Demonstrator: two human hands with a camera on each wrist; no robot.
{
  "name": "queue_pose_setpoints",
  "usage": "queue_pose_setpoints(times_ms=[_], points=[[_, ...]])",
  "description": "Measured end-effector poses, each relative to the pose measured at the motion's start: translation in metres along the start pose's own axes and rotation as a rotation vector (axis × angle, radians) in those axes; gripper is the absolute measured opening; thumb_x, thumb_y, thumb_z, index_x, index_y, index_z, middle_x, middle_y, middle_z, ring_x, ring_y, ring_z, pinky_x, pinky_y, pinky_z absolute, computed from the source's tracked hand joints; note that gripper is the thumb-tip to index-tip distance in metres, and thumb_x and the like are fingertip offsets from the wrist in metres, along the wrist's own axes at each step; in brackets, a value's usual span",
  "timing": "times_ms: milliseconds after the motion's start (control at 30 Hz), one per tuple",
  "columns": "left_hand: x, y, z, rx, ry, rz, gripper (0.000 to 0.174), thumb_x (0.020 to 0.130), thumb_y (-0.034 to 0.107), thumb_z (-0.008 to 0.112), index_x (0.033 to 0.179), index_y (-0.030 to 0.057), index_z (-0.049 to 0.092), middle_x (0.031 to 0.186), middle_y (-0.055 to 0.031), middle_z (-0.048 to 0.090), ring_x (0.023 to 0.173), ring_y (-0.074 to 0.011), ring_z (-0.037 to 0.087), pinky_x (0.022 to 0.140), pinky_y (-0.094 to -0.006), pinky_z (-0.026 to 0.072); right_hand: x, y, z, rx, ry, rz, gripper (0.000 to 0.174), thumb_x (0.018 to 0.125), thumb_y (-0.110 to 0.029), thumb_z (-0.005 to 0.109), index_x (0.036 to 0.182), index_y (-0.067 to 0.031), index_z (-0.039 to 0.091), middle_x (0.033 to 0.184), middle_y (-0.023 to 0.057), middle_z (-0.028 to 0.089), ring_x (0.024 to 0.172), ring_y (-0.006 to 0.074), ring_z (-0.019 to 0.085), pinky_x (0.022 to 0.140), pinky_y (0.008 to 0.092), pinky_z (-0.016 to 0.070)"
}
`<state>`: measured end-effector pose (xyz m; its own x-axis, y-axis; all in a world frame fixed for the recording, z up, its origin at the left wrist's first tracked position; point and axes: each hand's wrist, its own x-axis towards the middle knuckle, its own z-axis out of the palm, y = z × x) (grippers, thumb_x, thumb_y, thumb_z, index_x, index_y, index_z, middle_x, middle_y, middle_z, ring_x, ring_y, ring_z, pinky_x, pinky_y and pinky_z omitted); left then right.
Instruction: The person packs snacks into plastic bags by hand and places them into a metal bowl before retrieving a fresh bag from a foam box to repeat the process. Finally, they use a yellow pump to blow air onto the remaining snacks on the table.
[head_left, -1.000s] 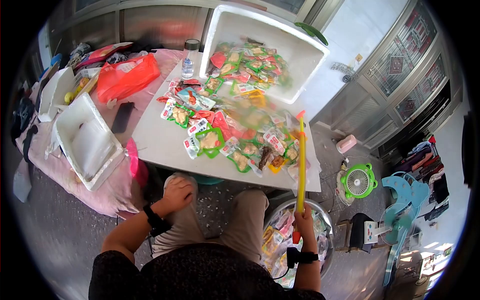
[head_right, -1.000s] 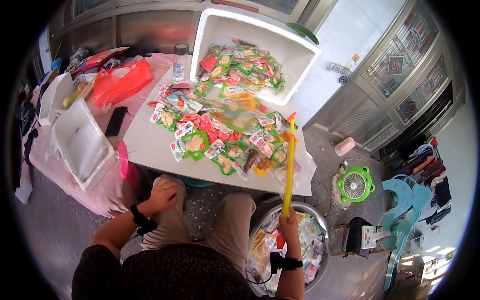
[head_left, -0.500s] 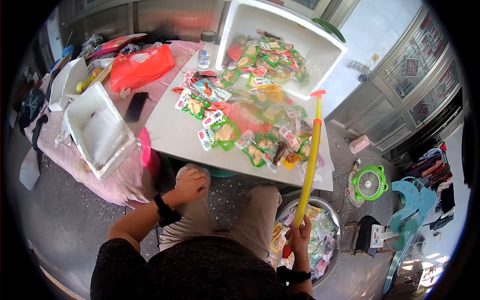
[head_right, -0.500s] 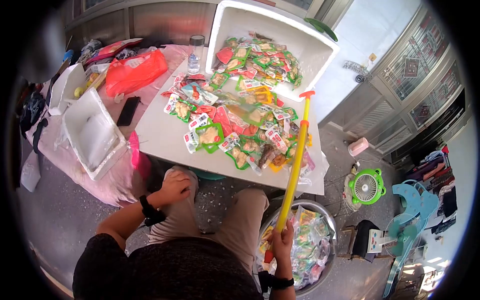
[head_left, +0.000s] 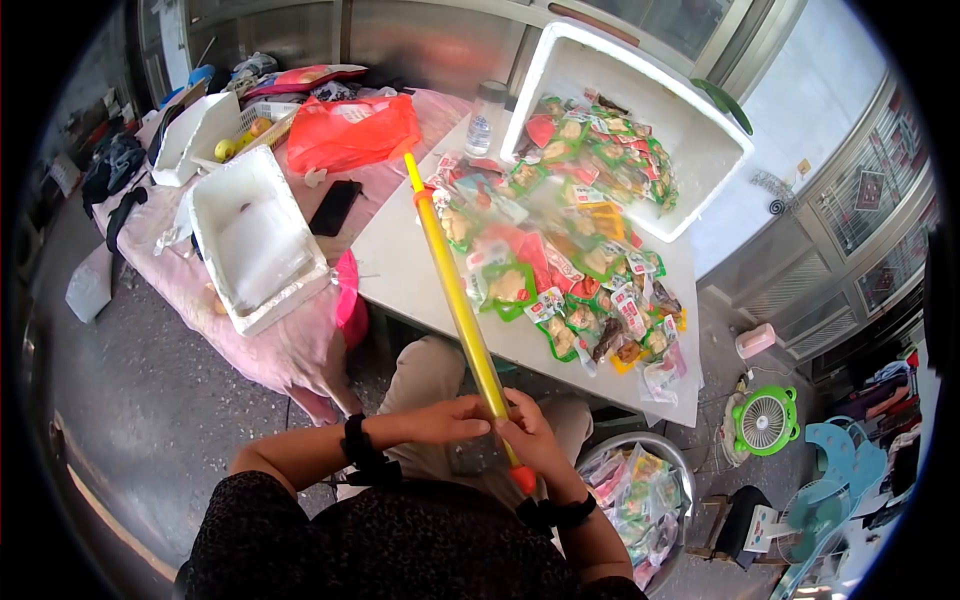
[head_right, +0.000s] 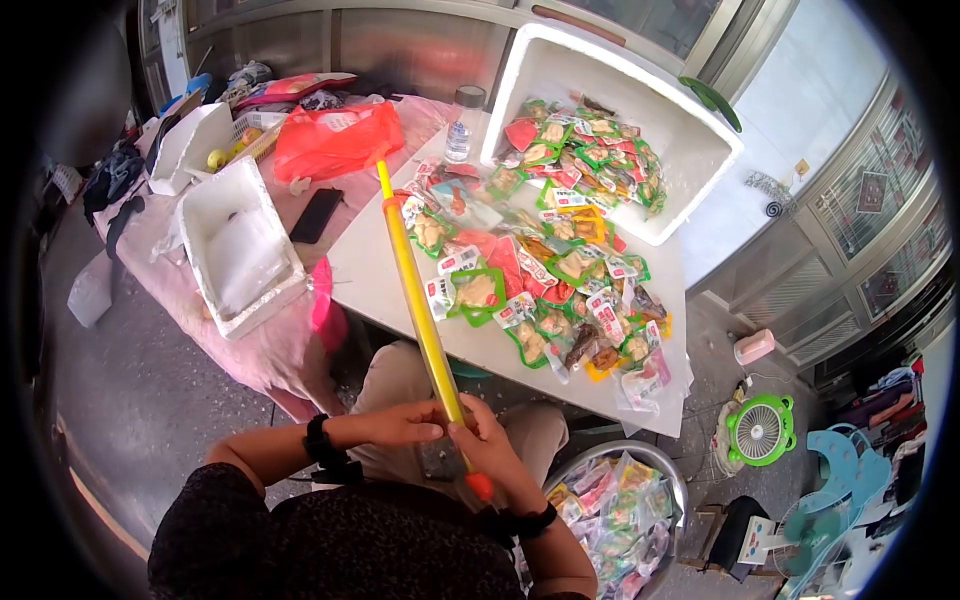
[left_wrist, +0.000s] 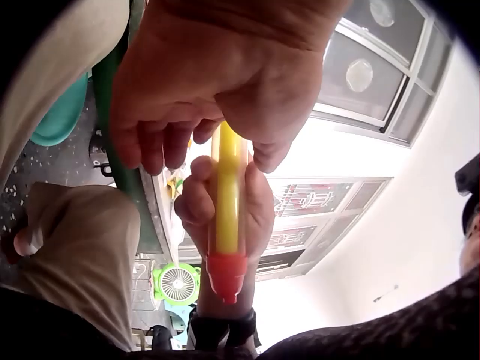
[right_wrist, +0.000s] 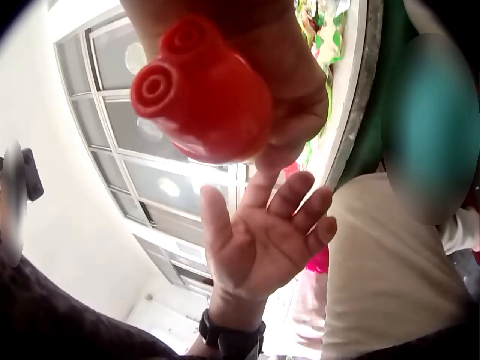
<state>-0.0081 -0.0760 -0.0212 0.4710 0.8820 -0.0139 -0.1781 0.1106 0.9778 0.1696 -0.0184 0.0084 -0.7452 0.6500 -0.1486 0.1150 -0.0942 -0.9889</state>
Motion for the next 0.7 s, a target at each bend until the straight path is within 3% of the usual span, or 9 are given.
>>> queue_pose_setpoints(times_ms=[100, 133, 233, 267, 400, 500, 700], points=[[-0.001, 0.001, -0.004, -0.069, 0.148, -0.022, 0.046, 0.083, 0.025, 0.050, 0.120, 0.0038, 0.032, 0.102, -0.0056, 0.047, 0.092, -0.0122, 0.045, 0.078, -0.0261, 0.0383, 0.023, -0.016, 0.012, -0.272, 0.110, -0.076, 0.044, 0.078, -0.012, 0.052, 0.117, -0.0014, 0.036, 0.083, 0.0085, 0.054, 0.069, 0.0120, 0.052, 0.061, 0.0251, 0.0431], [0.000, -0.006, -0.010, -0.061, 0.174, -0.038, 0.044, 0.084, 0.024, 0.049, 0.119, 0.0034, 0.032, 0.101, -0.0050, 0.047, 0.091, -0.0116, 0.045, 0.078, -0.0253, 0.0381, 0.032, -0.017, 0.010, -0.339, 0.147, -0.092, 0.043, 0.077, -0.015, 0.052, 0.115, -0.0006, 0.037, 0.083, 0.0136, 0.055, 0.072, 0.0199, 0.056, 0.065, 0.0300, 0.0438], [0.000, -0.020, -0.022, -0.063, 0.241, -0.057, 0.042, 0.083, 0.022, 0.049, 0.118, 0.0030, 0.034, 0.098, -0.0038, 0.048, 0.090, -0.0102, 0.045, 0.078, -0.0237, 0.0380, 0.054, -0.043, 0.001, -0.561, 0.246, -0.060, 0.042, 0.077, -0.017, 0.050, 0.114, -0.0007, 0.038, 0.082, 0.0199, 0.055, 0.076, 0.0304, 0.056, 0.067, 0.0347, 0.0433], [-0.001, -0.023, -0.026, -0.067, 0.261, -0.058, 0.042, 0.083, 0.021, 0.050, 0.118, 0.0030, 0.035, 0.097, -0.0035, 0.049, 0.089, -0.0099, 0.045, 0.078, -0.0233, 0.0380, 0.064, -0.033, -0.009, -0.646, 0.300, -0.147, 0.044, 0.077, -0.019, 0.052, 0.114, -0.0012, 0.039, 0.080, 0.0176, 0.055, 0.072, 0.0251, 0.055, 0.064, 0.0316, 0.0433], [-0.004, -0.039, -0.033, -0.073, 0.276, -0.036, 0.037, 0.082, 0.017, 0.052, 0.114, 0.0034, 0.039, 0.096, -0.0033, 0.050, 0.090, -0.0096, 0.046, 0.079, -0.0237, 0.0380, 0.080, -0.046, -0.028, -0.788, 0.328, -0.031, 0.044, 0.077, -0.021, 0.049, 0.115, -0.0026, 0.038, 0.089, 0.0226, 0.055, 0.083, 0.0346, 0.054, 0.069, 0.0383, 0.0421], [-0.004, -0.045, -0.032, -0.144, 0.289, -0.027, 0.034, 0.081, 0.014, 0.052, 0.112, 0.0032, 0.041, 0.096, -0.0032, 0.050, 0.091, -0.0093, 0.046, 0.080, -0.0233, 0.0378, 0.091, -0.039, -0.043, -0.956, 0.234, 0.007, 0.045, 0.077, -0.021, 0.049, 0.117, -0.0044, 0.037, 0.090, 0.0234, 0.054, 0.084, 0.0348, 0.054, 0.070, 0.0370, 0.0420], [-0.008, -0.038, -0.032, -0.131, 0.275, -0.061, 0.031, 0.082, 0.009, 0.050, 0.110, 0.0027, 0.041, 0.099, -0.0035, 0.050, 0.093, -0.0105, 0.046, 0.083, -0.0253, 0.0370, 0.034, -0.058, -0.055, -0.881, 0.149, 0.078, 0.045, 0.076, -0.020, 0.049, 0.117, -0.0062, 0.036, 0.090, 0.0218, 0.054, 0.084, 0.0351, 0.053, 0.071, 0.0359, 0.0414]])
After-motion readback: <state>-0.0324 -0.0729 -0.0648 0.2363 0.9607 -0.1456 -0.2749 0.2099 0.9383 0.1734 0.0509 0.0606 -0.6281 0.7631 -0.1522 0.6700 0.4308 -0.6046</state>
